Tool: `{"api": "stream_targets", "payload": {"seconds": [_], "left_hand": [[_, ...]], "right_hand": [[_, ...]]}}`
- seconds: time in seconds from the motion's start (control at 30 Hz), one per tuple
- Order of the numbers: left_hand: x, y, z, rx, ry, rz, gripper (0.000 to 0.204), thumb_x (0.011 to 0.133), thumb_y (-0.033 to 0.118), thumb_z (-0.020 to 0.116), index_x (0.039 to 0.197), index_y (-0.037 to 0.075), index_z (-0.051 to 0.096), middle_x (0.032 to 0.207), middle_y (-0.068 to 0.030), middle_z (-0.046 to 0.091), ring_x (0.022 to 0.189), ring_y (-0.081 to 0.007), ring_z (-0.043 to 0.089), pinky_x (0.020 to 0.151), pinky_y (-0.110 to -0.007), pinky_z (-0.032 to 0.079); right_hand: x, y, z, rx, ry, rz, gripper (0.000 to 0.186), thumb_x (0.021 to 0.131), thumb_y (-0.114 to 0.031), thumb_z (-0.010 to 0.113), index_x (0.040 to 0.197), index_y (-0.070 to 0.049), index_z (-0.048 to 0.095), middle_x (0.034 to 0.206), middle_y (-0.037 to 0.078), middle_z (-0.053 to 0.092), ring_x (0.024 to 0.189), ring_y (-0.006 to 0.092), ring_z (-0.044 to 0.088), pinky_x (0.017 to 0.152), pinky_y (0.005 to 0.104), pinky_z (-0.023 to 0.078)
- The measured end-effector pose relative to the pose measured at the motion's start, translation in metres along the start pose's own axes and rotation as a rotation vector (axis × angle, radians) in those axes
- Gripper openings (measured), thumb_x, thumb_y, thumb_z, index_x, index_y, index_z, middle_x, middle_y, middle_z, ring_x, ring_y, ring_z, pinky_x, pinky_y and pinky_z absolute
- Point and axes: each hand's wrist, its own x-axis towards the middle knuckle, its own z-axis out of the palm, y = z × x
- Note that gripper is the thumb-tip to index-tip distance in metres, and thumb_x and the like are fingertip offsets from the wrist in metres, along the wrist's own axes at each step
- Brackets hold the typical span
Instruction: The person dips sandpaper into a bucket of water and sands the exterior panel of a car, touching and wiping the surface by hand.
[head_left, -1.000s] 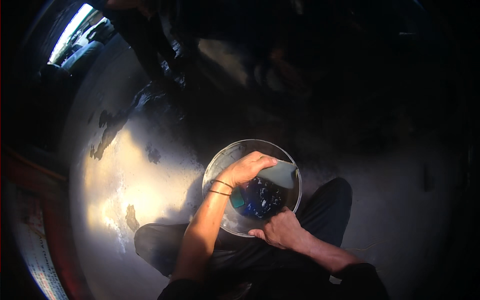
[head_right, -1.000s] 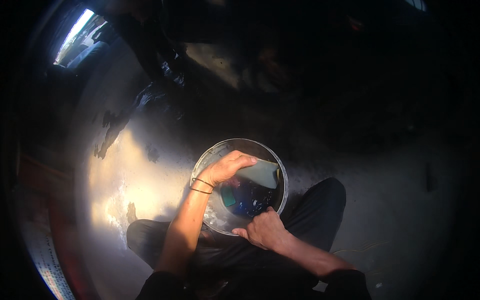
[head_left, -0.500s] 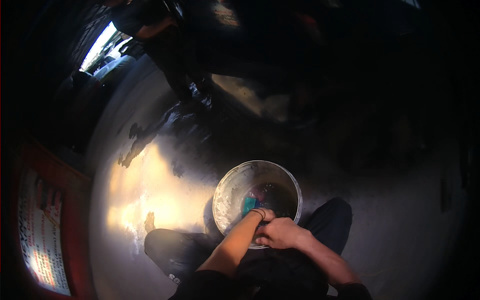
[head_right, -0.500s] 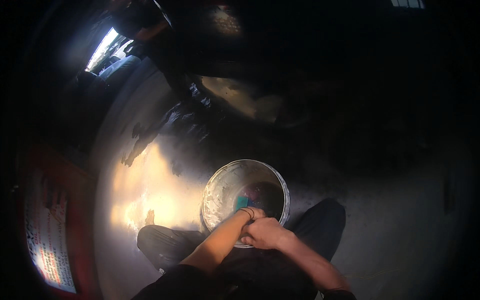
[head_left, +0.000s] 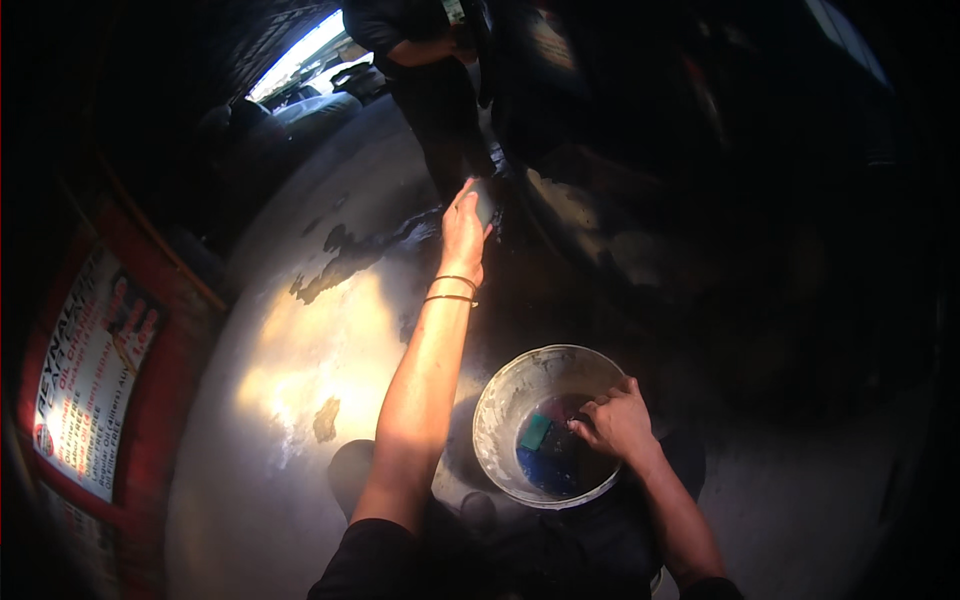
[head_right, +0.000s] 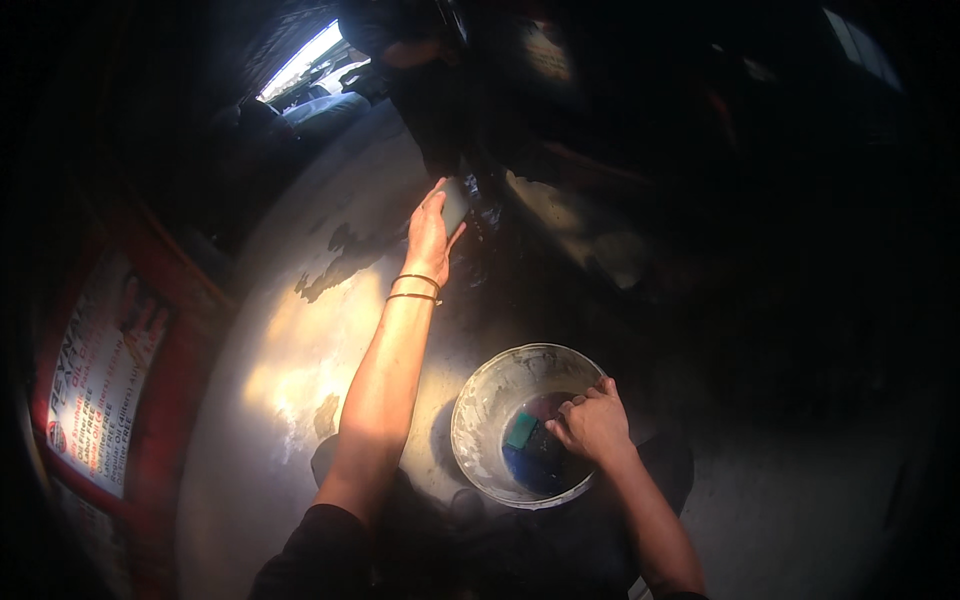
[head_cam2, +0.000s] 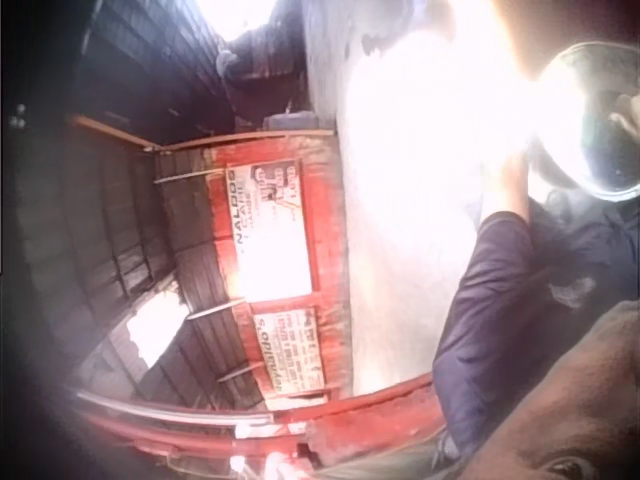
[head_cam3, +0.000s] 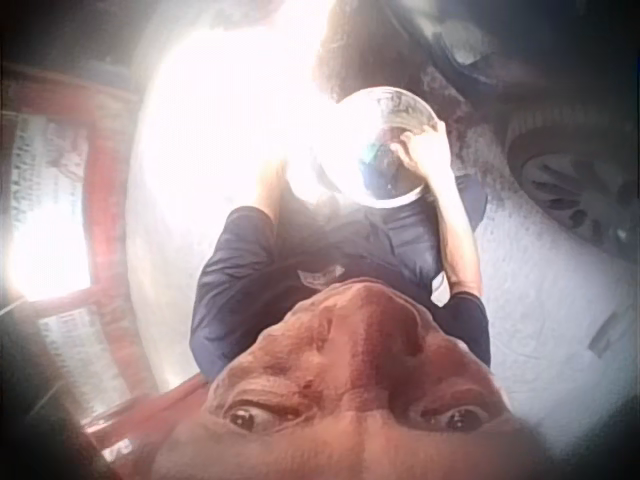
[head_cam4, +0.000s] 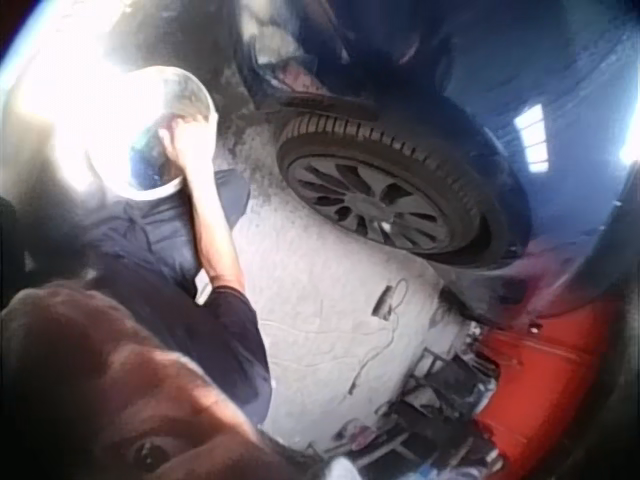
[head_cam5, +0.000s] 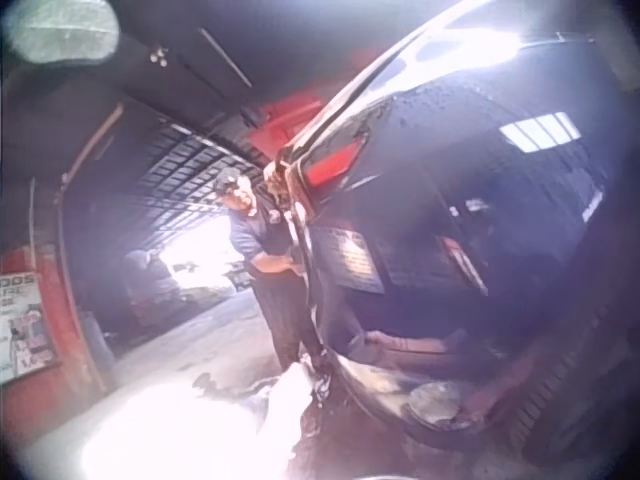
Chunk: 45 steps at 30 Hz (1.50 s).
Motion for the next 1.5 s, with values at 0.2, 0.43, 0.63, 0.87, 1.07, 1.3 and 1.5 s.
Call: {"api": "stream_targets", "payload": {"seconds": [0.2,0.43,0.63,0.87,1.07,1.3,1.5], "left_hand": [[0.006,0.012,0.122,0.298,0.022,0.546,0.066,0.119,0.039,0.042,0.167,-0.007,0.039,0.171,-0.0321,0.043,0.162,-0.0468,0.038,0.134,-0.046,0.031],[0.0,-0.009,0.165,0.378,-0.035,0.415,0.081,0.119,0.06,0.02,0.179,0.007,0.01,0.188,-0.0159,0.005,0.174,-0.0361,0.002,0.13,-0.077,0.006],[0.115,0.005,0.115,0.233,-0.092,0.355,0.082,0.117,0.064,0.02,0.179,0.01,0.019,0.188,-0.013,0.014,0.173,-0.0326,0.012,0.131,-0.076,0.006],[0.013,-0.025,0.13,0.388,-0.257,0.629,0.084,0.118,0.062,0.016,0.179,0.004,0.008,0.187,-0.0189,0.006,0.174,-0.0381,0.001,0.132,-0.074,-0.004],[0.162,0.031,0.11,0.121,-0.254,0.578,0.083,0.118,0.061,0.019,0.178,0.004,0.013,0.187,-0.0186,0.011,0.174,-0.0364,0.006,0.131,-0.077,0.001],[0.057,-0.033,0.128,0.415,-0.272,0.7,0.078,0.119,0.054,0.023,0.179,0.006,0.011,0.188,-0.0157,0.009,0.174,-0.0366,0.006,0.127,-0.084,0.003],[0.355,-0.034,0.081,0.669,-0.479,0.92,0.074,0.119,0.05,0.029,0.176,0.003,0.022,0.185,-0.0244,0.014,0.172,-0.0391,0.01,0.136,-0.069,0.01]], "right_hand": [[-0.006,-0.006,-0.004,0.018,-0.076,0.064,0.041,0.101,-0.052,0.071,0.102,-0.015,0.088,0.098,0.009,0.084,0.113,0.0257,0.075,0.123,0.0486,0.036],[-0.016,-0.003,0.003,-0.122,-0.055,0.084,0.034,0.096,-0.048,0.075,0.098,-0.017,0.087,0.088,0.009,0.082,0.097,0.0259,0.079,0.124,0.0497,0.039],[0.006,-0.019,-0.005,-0.073,-0.044,0.129,0.031,0.096,-0.043,0.077,0.098,-0.014,0.086,0.091,0.009,0.082,0.1,0.0247,0.079,0.124,0.0461,0.039],[-0.002,-0.014,0.003,-0.144,0.025,0.167,0.021,0.09,-0.036,0.081,0.094,-0.016,0.086,0.085,0.007,0.08,0.095,0.024,0.078,0.115,0.0454,0.044],[0.018,-0.024,0.009,-0.147,-0.021,0.192,0.019,0.09,-0.033,0.078,0.087,-0.015,0.084,0.085,0.008,0.081,0.096,0.0244,0.078,0.119,0.0453,0.043],[0.0,-0.018,0.005,-0.219,-0.069,0.231,0.014,0.088,-0.027,0.077,0.082,-0.016,0.082,0.08,0.006,0.079,0.09,0.0243,0.079,0.119,0.0472,0.044],[0.04,-0.03,0.019,-0.096,0.004,0.137,0.014,0.088,-0.026,0.077,0.079,-0.016,0.08,0.075,0.006,0.076,0.083,0.0242,0.077,0.116,0.0452,0.045]]}}
